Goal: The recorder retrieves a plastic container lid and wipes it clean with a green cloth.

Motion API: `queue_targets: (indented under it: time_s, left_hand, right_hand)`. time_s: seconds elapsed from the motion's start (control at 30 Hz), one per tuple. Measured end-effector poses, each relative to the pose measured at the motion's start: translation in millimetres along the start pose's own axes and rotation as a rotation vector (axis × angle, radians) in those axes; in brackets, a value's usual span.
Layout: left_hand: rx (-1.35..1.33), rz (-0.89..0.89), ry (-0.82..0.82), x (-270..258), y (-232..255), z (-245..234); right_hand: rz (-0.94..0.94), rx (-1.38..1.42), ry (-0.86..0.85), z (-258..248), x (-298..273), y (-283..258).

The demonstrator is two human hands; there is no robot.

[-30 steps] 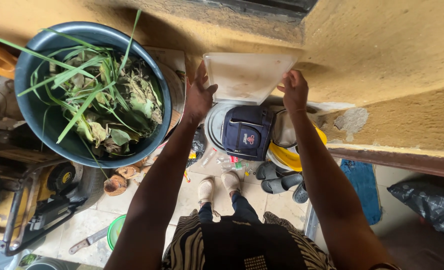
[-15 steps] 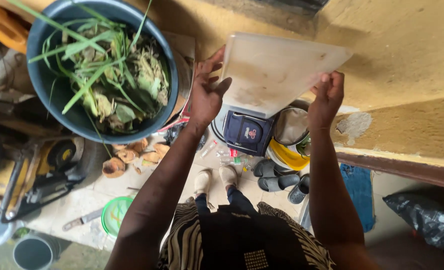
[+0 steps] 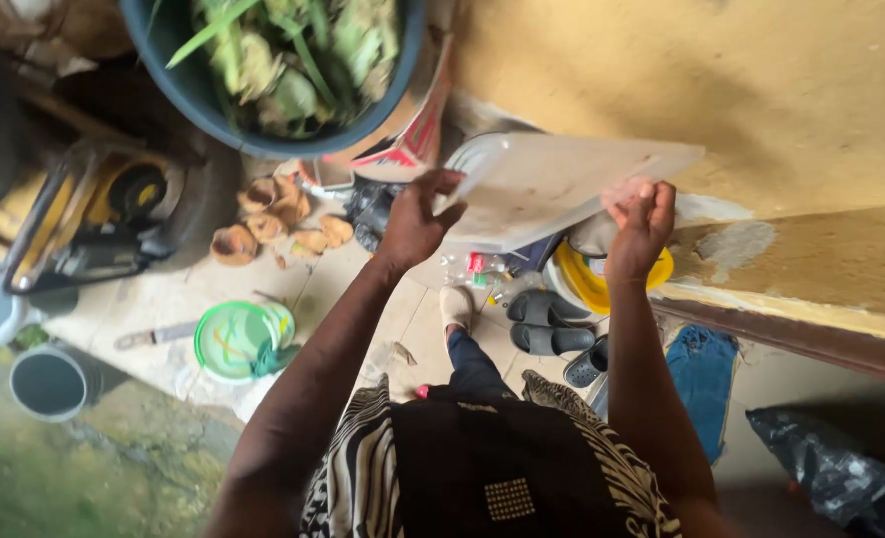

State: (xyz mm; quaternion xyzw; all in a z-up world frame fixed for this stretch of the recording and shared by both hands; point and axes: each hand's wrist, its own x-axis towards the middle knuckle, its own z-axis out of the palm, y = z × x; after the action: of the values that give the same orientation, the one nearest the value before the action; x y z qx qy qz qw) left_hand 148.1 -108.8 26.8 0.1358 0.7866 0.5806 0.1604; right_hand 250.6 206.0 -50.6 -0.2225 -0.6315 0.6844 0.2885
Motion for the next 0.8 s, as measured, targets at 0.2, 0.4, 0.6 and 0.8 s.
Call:
queue_targets:
  time_s: [0.2,0.4,0.6,0.8]
  left_hand:
    - [0.023,-0.008,-0.006,-109,-31,-42]
    - [0.177,-0.106,0.229,-236,-95,-92]
    - [0.198,-0.256,0.408,-369,-102,-133]
    - [0.185,-0.304,0.515,-483,-104,-149]
  right_hand:
    - [0.091,0.132,-0.204,29,-76,3]
    - [0.129,0.222,-0.429,78,-158,7]
    - [0.149,0.198,-0.649,140,-244,-7]
    - [0.226,0.265,-0.854,193,-327,-18]
